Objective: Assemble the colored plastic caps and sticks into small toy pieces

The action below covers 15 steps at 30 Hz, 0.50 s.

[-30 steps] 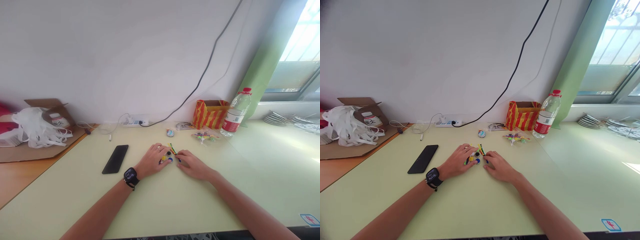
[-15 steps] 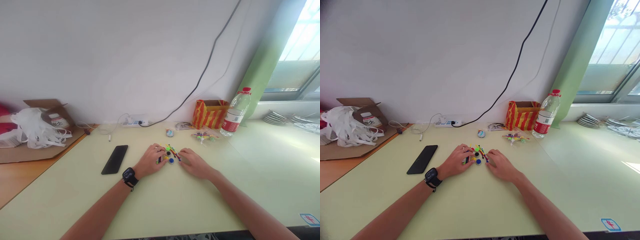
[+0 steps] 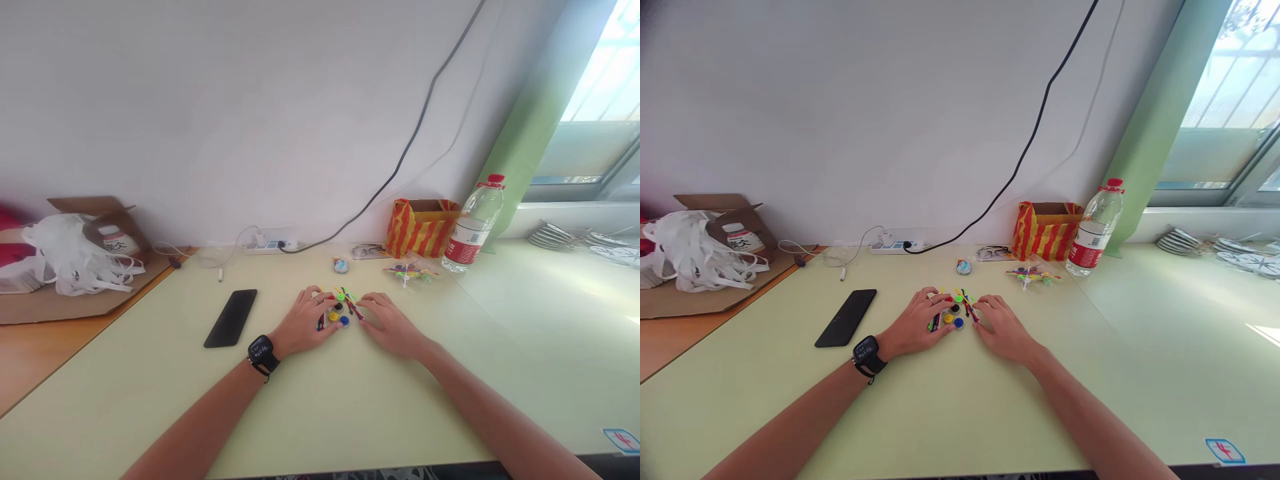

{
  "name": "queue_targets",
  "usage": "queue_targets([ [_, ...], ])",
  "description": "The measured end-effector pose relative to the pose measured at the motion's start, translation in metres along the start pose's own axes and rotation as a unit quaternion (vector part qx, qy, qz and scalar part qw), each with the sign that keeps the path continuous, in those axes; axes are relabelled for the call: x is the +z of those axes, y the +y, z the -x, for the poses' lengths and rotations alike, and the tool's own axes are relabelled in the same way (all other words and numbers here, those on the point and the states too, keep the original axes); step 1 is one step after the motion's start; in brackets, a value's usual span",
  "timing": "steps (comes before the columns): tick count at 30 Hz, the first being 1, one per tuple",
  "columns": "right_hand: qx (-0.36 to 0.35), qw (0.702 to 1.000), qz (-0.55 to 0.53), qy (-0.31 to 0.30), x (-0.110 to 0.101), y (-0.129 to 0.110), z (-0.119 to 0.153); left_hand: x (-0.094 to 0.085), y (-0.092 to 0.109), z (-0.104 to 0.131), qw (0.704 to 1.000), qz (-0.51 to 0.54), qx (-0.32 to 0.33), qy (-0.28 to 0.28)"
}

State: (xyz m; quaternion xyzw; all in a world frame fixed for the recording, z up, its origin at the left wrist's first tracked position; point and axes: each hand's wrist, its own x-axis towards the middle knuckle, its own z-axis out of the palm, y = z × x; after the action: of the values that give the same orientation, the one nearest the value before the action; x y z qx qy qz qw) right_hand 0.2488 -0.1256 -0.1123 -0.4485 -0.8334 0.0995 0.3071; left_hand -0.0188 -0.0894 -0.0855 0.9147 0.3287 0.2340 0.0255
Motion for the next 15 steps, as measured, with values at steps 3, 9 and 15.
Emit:
queue_targets([
  [3,-0.034,0.999,0.0,-0.015,0.003,-0.003,0.001,0.0,0.002,-0.001,1.0,-0.002,0.007,0.014],
  [9,-0.017,0.999,0.024,-0.041,0.012,-0.001,0.001,0.002,0.004,-0.002,1.0,0.009,0.01,0.018],
  [15,-0.02,0.999,0.012,-0.029,0.013,-0.001,-0.001,-0.003,0.009,-0.004,0.998,0.031,0.02,0.048],
])
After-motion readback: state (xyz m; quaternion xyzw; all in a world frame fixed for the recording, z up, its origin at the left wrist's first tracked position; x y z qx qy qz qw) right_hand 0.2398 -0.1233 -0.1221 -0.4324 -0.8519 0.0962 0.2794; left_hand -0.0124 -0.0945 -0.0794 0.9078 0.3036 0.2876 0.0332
